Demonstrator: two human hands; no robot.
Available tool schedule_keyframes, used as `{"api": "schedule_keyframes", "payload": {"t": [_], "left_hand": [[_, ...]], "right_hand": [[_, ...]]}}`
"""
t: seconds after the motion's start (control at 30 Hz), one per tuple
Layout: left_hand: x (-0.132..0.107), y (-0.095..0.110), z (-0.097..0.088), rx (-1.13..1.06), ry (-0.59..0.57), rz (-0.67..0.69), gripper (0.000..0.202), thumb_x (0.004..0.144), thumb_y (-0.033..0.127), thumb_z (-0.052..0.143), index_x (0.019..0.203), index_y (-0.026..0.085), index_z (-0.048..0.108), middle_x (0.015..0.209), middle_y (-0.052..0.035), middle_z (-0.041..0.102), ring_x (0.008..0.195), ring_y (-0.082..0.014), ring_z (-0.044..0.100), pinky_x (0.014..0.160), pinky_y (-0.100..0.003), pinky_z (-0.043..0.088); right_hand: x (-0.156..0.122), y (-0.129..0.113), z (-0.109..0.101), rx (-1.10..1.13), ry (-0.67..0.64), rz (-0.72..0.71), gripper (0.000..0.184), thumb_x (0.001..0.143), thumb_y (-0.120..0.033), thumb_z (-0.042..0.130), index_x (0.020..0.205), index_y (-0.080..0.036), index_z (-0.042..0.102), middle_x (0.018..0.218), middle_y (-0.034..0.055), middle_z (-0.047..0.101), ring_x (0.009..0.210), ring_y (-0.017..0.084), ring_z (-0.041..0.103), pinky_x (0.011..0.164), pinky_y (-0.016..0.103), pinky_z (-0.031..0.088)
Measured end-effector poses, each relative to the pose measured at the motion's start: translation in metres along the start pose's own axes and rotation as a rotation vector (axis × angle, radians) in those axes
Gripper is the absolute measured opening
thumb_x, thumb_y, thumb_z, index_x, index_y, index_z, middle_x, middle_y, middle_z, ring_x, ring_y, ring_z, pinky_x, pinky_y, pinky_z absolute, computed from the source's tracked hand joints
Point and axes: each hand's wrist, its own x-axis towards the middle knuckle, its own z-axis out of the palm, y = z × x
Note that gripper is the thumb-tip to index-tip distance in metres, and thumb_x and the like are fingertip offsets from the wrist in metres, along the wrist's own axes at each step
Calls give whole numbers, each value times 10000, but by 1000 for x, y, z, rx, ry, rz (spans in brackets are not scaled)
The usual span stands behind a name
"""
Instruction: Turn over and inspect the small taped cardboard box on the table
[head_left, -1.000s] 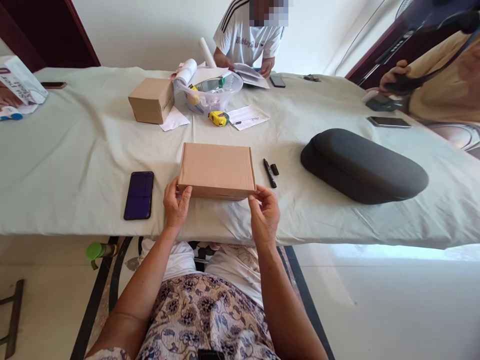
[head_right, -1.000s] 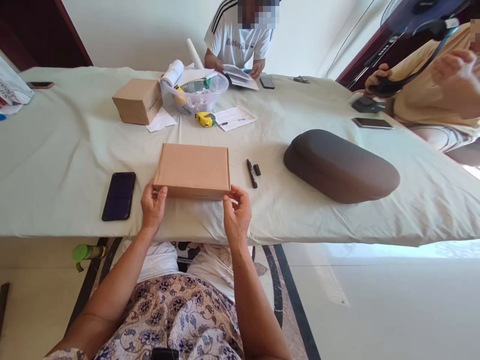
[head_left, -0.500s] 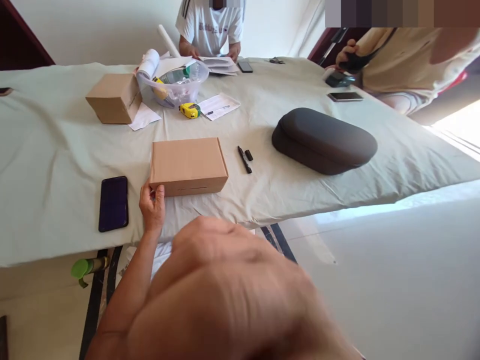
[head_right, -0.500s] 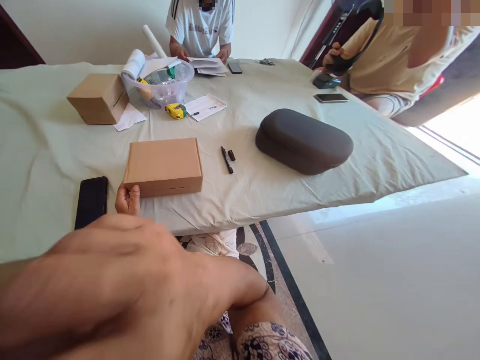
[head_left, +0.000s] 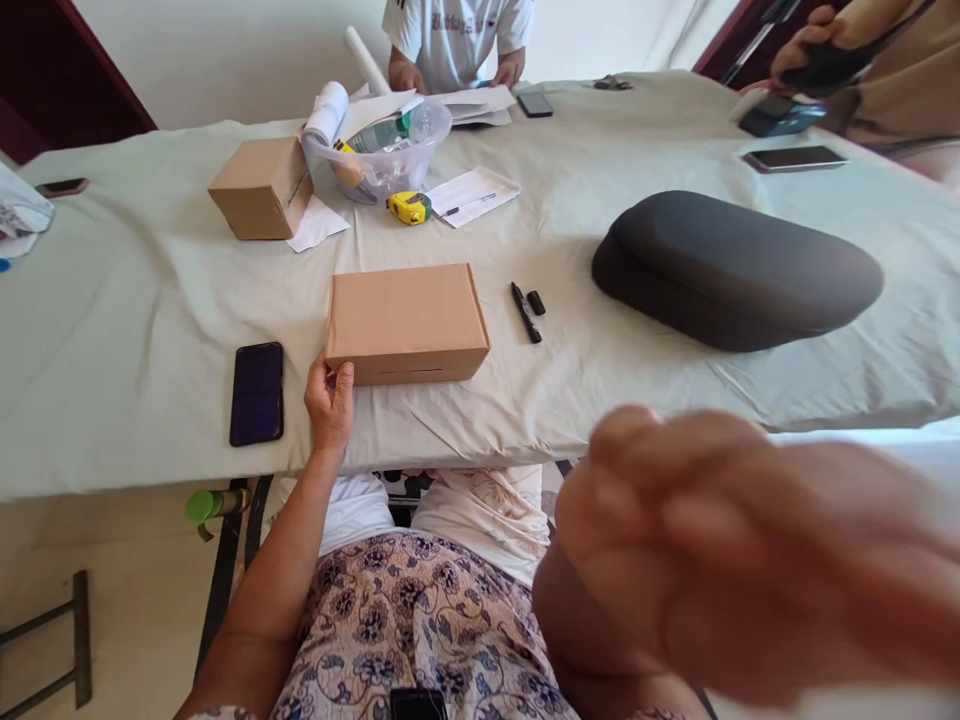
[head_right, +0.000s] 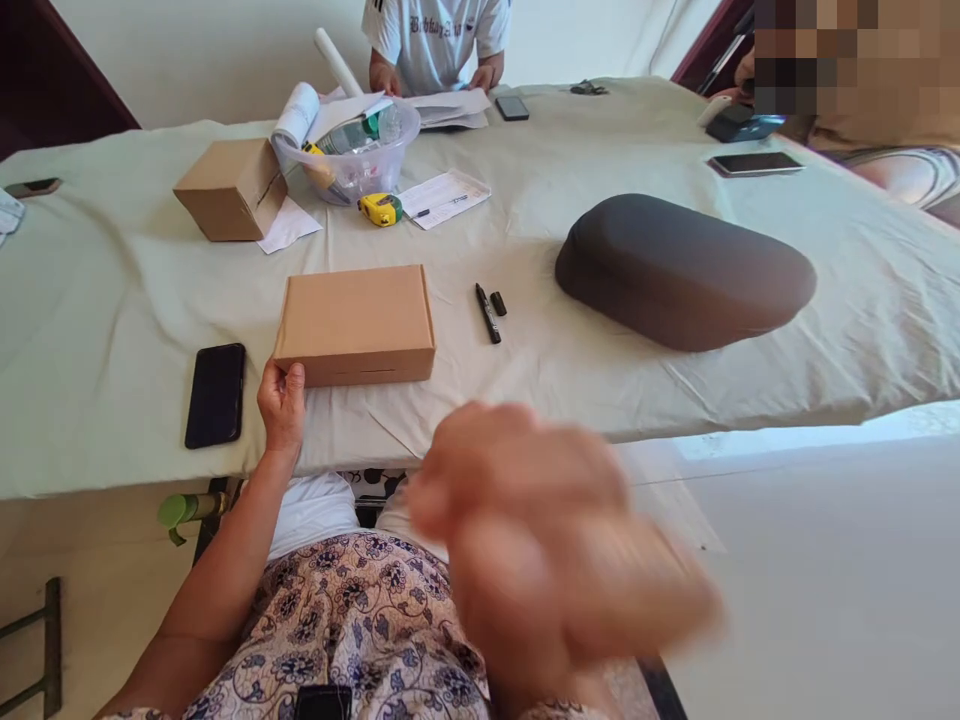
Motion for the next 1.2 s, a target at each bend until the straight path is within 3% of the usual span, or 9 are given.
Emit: {"api": "schedule_keyframes", "payload": {"t": [0.03,0.1,0.17,0.27,0.43,0.6,0.77,1.2], "left_hand": [[0,-1,0,-6,-4,5,596,894,676,547,1150,147,645,1005,-99,711,923,-228,672,834,-347,534],[0,-3,1,-21,-7,9,584,894,671,548,1157,159,645,1036,-100,713,964,-233,676,864,-352,535],[0,-4,1,-33,-6,-3,586,895,667,548,1176,161,643,1071,-107,712,1003,-239,678,887,-357,536],[0,-5,1,-38,-17,-20,595,892,667,550,1195,163,641,1093,-113,717,1018,-248,682,891,-367,542],[0,-6,1,-65,-11,-30,575,890,646,567,1195,164,644,1127,-126,720,1043,-259,682,906,-373,535],[0,-7,1,-112,-22,-44,556,888,620,586,1211,170,635,1162,-129,716,1066,-258,680,923,-370,526],[1,-10,1,-127,-24,-53,555,892,599,593,1243,170,631,1179,-130,715,1082,-258,675,953,-374,511],[0,-10,-2,-167,-44,-90,535,889,583,608,1233,174,640,1193,-119,715,1109,-264,676,970,-369,513]], "right_hand": [[7,15,9,67,170,-133,197,981,-385,561,1058,-545,646,646,-48,516,522,157,504,458,291,460],[14,48,23,78,310,-93,130,956,-275,588,948,-360,686,697,-31,562,584,136,561,492,267,466],[12,83,28,7,295,48,79,961,-301,580,972,-290,657,773,-14,608,677,142,621,594,287,526],[-1,133,24,-108,247,229,202,933,-365,601,1103,-259,623,993,34,667,882,178,670,777,349,561],[-23,183,22,-186,101,413,415,890,-461,594,1218,-207,590,1188,126,661,1023,232,654,823,398,563],[-40,198,30,-195,-27,414,399,866,-403,590,1217,-214,597,1161,113,660,1034,234,647,766,375,569],[-45,202,30,-242,-19,373,405,845,-318,560,1233,-203,593,1132,109,657,1007,226,646,770,373,570],[-46,200,29,-277,-21,338,360,868,-320,533,1195,-196,617,1104,103,688,966,231,662,734,367,567]]}}
